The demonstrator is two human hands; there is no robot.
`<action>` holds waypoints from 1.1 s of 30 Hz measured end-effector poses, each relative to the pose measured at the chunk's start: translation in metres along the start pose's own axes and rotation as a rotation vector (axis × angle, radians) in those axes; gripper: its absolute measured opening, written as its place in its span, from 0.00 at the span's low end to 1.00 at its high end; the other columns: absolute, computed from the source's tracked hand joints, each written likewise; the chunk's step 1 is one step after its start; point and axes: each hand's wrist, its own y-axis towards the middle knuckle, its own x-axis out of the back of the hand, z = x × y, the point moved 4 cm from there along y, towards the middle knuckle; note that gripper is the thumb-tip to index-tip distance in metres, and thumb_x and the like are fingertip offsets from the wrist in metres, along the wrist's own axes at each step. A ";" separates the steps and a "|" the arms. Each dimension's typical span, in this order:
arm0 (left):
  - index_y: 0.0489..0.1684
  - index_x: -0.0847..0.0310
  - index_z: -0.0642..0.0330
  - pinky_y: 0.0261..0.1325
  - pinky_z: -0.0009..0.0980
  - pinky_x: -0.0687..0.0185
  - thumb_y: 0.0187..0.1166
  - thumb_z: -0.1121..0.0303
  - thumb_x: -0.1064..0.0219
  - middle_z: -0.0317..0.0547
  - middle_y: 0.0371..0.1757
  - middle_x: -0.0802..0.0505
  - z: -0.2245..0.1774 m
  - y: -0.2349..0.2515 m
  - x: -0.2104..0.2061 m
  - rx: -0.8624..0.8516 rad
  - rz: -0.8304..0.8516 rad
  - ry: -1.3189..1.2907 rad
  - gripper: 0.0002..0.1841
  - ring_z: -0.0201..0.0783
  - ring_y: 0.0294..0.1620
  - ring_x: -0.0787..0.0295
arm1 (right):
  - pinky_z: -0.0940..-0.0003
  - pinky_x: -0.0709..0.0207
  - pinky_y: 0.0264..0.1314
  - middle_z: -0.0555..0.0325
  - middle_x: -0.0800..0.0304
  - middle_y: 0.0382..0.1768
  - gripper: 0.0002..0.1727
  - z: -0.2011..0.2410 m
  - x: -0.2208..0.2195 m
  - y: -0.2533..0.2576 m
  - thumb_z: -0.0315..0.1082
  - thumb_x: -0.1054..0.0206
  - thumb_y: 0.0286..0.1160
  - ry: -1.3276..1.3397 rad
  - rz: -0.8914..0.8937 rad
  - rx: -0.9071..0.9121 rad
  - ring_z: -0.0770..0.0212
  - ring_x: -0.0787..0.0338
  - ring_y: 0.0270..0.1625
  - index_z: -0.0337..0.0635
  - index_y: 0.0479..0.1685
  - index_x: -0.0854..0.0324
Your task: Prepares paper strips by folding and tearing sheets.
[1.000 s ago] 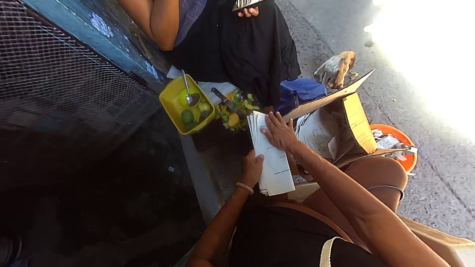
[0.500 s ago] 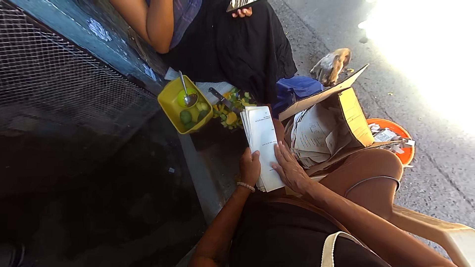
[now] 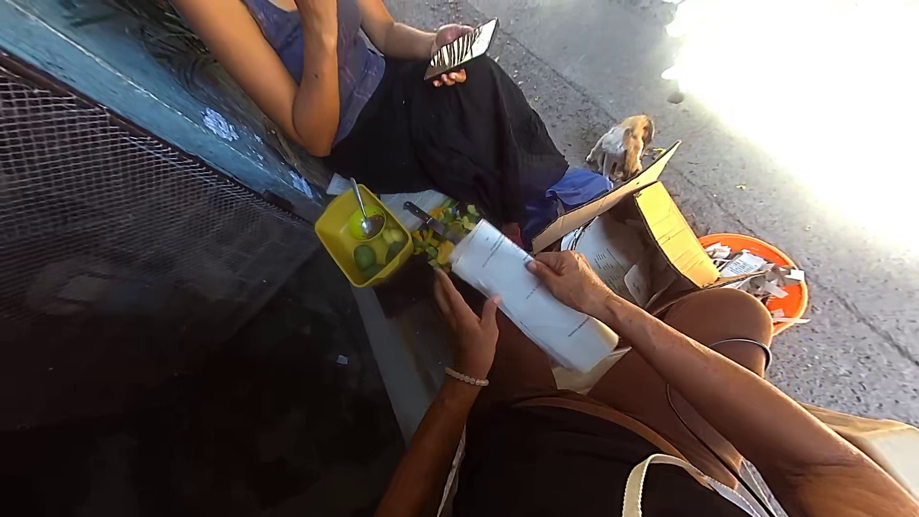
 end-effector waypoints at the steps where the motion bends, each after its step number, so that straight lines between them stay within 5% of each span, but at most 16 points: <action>1: 0.86 0.42 0.79 0.87 0.62 0.47 0.78 0.53 0.29 0.78 0.86 0.36 -0.011 0.009 0.010 -0.188 -0.032 0.159 0.44 0.69 0.88 0.40 | 0.52 0.29 0.35 0.53 0.22 0.19 0.20 0.008 0.000 -0.003 0.36 0.39 0.88 -0.104 0.071 0.042 0.54 0.19 0.27 0.37 0.23 0.19; 4: 0.77 0.19 0.54 0.83 0.79 0.57 0.83 0.52 0.34 0.56 0.80 0.19 -0.045 0.028 0.022 -0.561 0.215 0.467 0.26 0.62 0.86 0.31 | 0.45 0.26 0.40 0.47 0.17 0.24 0.18 0.025 -0.012 -0.013 0.37 0.42 0.88 -0.297 0.295 0.138 0.46 0.14 0.35 0.36 0.31 0.17; 6: 0.60 0.08 0.51 0.80 0.81 0.52 0.84 0.54 0.34 0.45 0.59 0.05 -0.050 0.035 0.016 -0.622 0.453 0.501 0.17 0.55 0.69 0.12 | 0.43 0.26 0.42 0.44 0.15 0.28 0.16 0.034 -0.018 -0.019 0.36 0.43 0.87 -0.376 0.365 0.232 0.42 0.12 0.38 0.35 0.36 0.16; 7: 0.52 0.06 0.54 0.78 0.79 0.46 0.85 0.56 0.36 0.45 0.45 0.03 -0.049 0.037 0.012 -0.601 0.577 0.491 0.15 0.52 0.56 0.07 | 0.43 0.25 0.42 0.44 0.14 0.29 0.15 0.036 -0.019 -0.021 0.35 0.44 0.87 -0.408 0.370 0.269 0.41 0.11 0.39 0.35 0.37 0.16; 9: 0.45 0.08 0.59 0.73 0.68 0.30 0.89 0.56 0.41 0.47 0.38 0.04 -0.048 0.039 0.010 -0.554 0.760 0.464 0.18 0.49 0.45 0.04 | 0.46 0.26 0.39 0.45 0.14 0.29 0.16 0.034 -0.018 -0.024 0.36 0.43 0.87 -0.439 0.335 0.334 0.43 0.11 0.38 0.35 0.35 0.17; 11: 0.38 0.09 0.60 0.59 0.55 0.18 0.88 0.57 0.40 0.48 0.31 0.06 -0.048 0.036 0.009 -0.590 0.749 0.429 0.18 0.46 0.37 0.05 | 0.48 0.26 0.36 0.46 0.15 0.27 0.16 0.029 -0.016 -0.028 0.36 0.42 0.86 -0.426 0.288 0.381 0.45 0.12 0.35 0.35 0.33 0.17; 13: 0.32 0.10 0.59 0.50 0.49 0.16 0.87 0.58 0.39 0.46 0.26 0.08 -0.046 0.032 0.008 -0.610 0.681 0.372 0.18 0.45 0.31 0.07 | 0.50 0.25 0.34 0.48 0.14 0.27 0.16 0.024 -0.014 -0.032 0.38 0.41 0.86 -0.412 0.255 0.424 0.47 0.11 0.33 0.37 0.34 0.15; 20: 0.35 0.08 0.59 0.48 0.50 0.17 0.89 0.59 0.42 0.47 0.29 0.06 -0.006 0.024 0.023 -0.491 0.710 0.326 0.19 0.46 0.34 0.06 | 0.41 0.24 0.35 0.45 0.13 0.29 0.15 -0.051 0.002 -0.052 0.39 0.40 0.85 -0.309 0.223 0.260 0.43 0.11 0.34 0.36 0.37 0.15; 26: 0.37 0.07 0.60 0.47 0.51 0.17 0.88 0.59 0.40 0.50 0.31 0.06 0.015 0.030 0.027 -0.398 0.733 0.330 0.18 0.50 0.37 0.06 | 0.56 0.24 0.38 0.54 0.16 0.25 0.14 -0.085 0.011 -0.057 0.35 0.39 0.85 -0.050 0.148 0.156 0.60 0.16 0.30 0.36 0.34 0.14; 30: 0.42 0.09 0.60 0.65 0.61 0.25 0.90 0.58 0.42 0.51 0.36 0.05 0.009 0.032 0.018 -0.355 0.840 0.468 0.18 0.51 0.43 0.06 | 0.52 0.25 0.38 0.49 0.16 0.24 0.16 -0.064 0.004 -0.053 0.34 0.40 0.86 -0.078 0.163 0.163 0.55 0.15 0.31 0.33 0.33 0.14; 33: 0.42 0.09 0.62 0.62 0.57 0.21 0.89 0.60 0.41 0.50 0.38 0.04 -0.018 0.018 -0.013 -0.421 0.837 0.392 0.17 0.49 0.43 0.05 | 0.48 0.23 0.38 0.46 0.15 0.26 0.16 -0.031 -0.016 -0.044 0.34 0.40 0.85 -0.131 0.196 0.254 0.48 0.12 0.33 0.33 0.32 0.14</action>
